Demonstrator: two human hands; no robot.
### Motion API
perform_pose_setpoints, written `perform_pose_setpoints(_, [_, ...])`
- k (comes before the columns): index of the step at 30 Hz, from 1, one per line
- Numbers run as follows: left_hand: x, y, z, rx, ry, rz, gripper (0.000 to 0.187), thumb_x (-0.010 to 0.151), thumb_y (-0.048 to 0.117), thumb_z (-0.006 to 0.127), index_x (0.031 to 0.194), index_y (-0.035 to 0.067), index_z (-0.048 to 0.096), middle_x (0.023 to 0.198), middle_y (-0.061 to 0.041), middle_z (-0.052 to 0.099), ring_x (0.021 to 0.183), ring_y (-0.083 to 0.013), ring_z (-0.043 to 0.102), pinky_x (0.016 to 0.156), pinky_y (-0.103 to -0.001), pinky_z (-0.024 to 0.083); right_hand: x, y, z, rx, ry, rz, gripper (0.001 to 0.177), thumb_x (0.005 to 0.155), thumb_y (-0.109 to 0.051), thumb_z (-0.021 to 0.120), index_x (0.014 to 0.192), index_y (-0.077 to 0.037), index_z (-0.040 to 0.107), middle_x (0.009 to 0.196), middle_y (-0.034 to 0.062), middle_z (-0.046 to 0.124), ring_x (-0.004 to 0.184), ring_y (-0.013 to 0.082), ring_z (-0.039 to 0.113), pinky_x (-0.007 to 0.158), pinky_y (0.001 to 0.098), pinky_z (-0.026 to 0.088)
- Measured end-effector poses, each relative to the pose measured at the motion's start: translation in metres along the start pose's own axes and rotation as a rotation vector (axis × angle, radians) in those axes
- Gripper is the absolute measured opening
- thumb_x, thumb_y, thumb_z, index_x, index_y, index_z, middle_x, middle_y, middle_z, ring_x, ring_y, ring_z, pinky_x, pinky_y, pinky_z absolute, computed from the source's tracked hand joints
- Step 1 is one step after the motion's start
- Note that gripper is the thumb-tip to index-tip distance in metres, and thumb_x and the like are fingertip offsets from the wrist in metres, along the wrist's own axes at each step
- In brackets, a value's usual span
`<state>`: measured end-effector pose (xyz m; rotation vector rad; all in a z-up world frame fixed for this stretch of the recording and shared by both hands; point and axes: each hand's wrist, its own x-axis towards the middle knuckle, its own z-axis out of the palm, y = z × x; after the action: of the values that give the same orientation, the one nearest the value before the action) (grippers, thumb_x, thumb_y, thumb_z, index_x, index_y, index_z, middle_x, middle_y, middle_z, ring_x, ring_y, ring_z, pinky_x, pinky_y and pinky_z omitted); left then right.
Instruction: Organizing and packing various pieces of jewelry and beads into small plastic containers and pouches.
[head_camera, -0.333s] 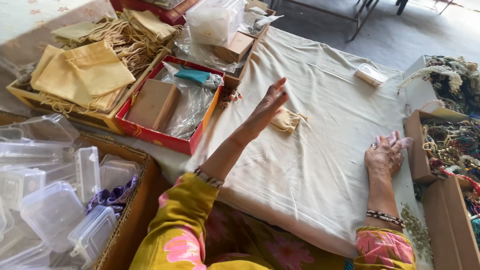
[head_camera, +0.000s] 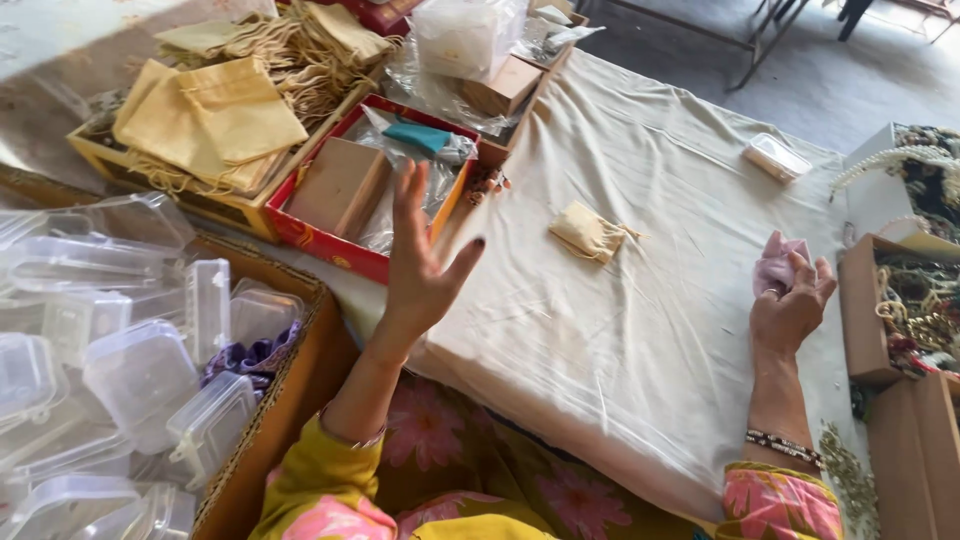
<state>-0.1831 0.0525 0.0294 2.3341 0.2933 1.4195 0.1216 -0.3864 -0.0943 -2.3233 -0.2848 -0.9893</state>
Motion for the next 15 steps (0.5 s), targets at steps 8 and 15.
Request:
perform_pose_setpoints(8, [-0.039,-0.029,-0.067,-0.064,-0.085,-0.159,0.074,0.097,0.040,0.073,0.159,0.017,0.040,0.170,-0.023,0.029,0.153,-0.0390,0.042,0.124,-0.052,0.040,0.005,-0.022,0.004,-0.349,-0.472,0.044,0.059,0.086,-0.039,0.076,0.140,-0.018,0.065,0.137,0.0197,0.059,0.125,0.0420,0.053,0.101,0.0546,0.043])
perform_pose_setpoints(15, [-0.039,-0.052,-0.121,0.697,-0.308,-0.161,0.073,0.081,0.048,0.078,0.145,0.023,0.052,0.155,-0.017,0.046,0.145,-0.0375,0.041,0.115,-0.060,0.033,0.002,-0.020,0.005,-0.312,-0.550,0.146,0.056,0.094,-0.049,0.068,0.144,-0.024,0.064,0.143,0.0149,0.060,0.131,0.0383,0.055,0.108,0.0537,0.042])
